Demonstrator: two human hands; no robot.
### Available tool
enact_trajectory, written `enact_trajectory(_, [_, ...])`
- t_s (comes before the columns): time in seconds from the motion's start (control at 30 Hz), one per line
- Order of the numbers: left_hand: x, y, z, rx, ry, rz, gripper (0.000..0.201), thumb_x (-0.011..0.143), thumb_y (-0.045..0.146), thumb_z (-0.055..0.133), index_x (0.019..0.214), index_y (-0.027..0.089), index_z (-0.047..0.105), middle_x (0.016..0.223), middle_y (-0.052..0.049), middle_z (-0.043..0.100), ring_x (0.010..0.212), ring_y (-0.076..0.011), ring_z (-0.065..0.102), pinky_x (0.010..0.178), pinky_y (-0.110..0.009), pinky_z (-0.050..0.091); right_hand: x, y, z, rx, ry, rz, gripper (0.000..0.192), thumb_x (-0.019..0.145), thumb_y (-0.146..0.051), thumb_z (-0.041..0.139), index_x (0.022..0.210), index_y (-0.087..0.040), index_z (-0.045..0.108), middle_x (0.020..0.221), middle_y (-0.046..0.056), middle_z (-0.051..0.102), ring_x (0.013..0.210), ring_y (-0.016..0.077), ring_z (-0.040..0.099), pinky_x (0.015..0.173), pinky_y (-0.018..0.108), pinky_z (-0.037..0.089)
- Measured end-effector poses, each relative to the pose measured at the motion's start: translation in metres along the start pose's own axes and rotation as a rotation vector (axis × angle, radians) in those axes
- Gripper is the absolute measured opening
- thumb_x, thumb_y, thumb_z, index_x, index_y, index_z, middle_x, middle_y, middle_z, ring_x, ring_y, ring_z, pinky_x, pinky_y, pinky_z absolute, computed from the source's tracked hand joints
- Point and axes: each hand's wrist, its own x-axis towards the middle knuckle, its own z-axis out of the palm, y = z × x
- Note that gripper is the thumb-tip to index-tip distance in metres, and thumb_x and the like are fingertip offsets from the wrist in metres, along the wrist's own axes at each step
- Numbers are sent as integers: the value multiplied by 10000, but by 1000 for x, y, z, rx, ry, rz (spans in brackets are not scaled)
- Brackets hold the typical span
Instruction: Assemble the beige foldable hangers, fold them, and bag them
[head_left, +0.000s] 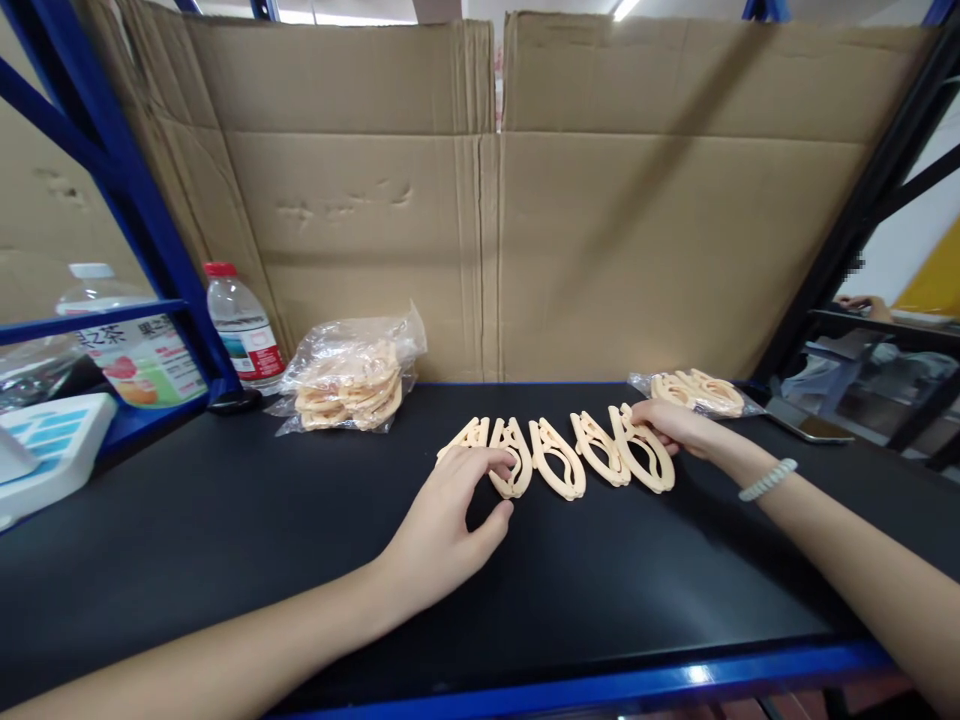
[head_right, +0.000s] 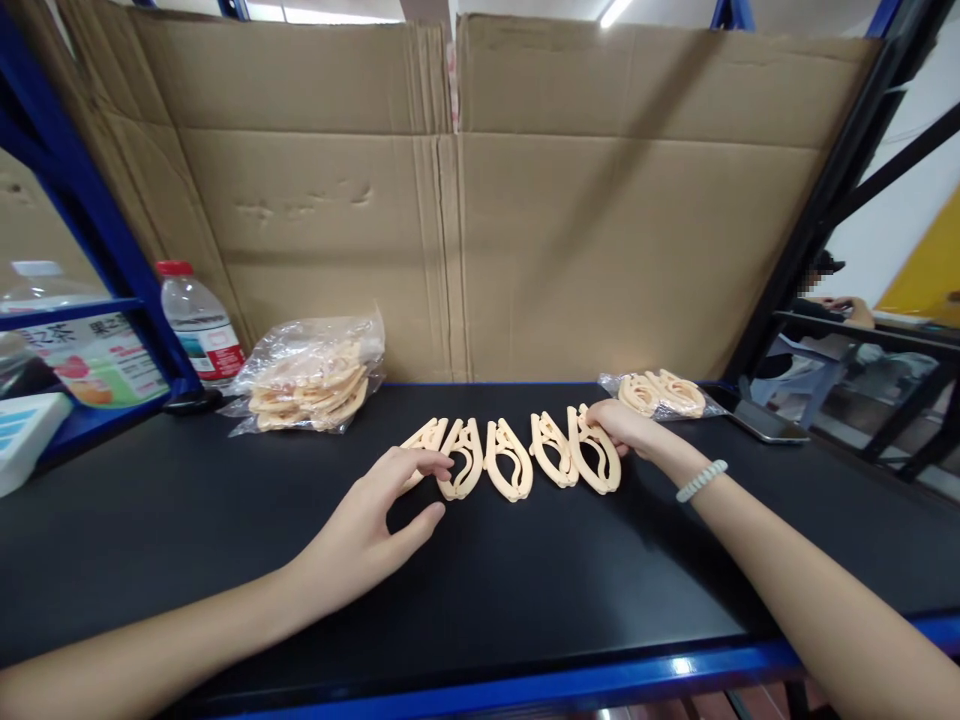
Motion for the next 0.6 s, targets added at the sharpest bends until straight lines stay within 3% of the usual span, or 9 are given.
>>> enact_trajectory(0.23, [-1, -2, 1, 30, -92, -25, 293, 777, 140, 539, 1062, 210, 539, 1070, -66, 604, 1045, -245, 536, 933, -435, 434, -3, -2, 5, -66, -10, -55, 226, 804, -185, 449, 589, -192, 380, 405, -81, 290, 340, 43, 209, 357, 178, 153])
enact_trajectory(0.4, [-3, -2, 3, 18, -131, -39, 289, 780, 145, 536, 1062, 207, 538, 1066, -64, 601, 1043, -245, 527, 935, -436, 425, -9, 0, 13, -322, 154, -228, 264, 779, -408, 602, 855, -159, 558, 589, -10, 517, 488, 107, 456, 439, 216, 315])
enact_trajectory(0.5, [-3, -1, 3, 18, -130, -37, 277, 786, 153, 535, 1057, 210, 540, 1067, -63, 599, 1046, -244, 524, 934, -430, 423, -11, 0, 16, -526, 221, -292, 398, 761, -399, 622, 1042, -123, 566, 700, 45, 599, 612, 162, 549, 534, 250, 369])
enact_trajectory(0.6, [-2, -1, 2, 27, -126, -36, 280, 781, 150, 540, 1054, 210, 541, 1065, -59, 598, 1050, -242, 523, 937, -424, 422, -13, -3, 14, -590, 213, -282, 329, 811, -348, 543, 1037, -112, 582, 699, 61, 622, 635, 180, 573, 564, 260, 365])
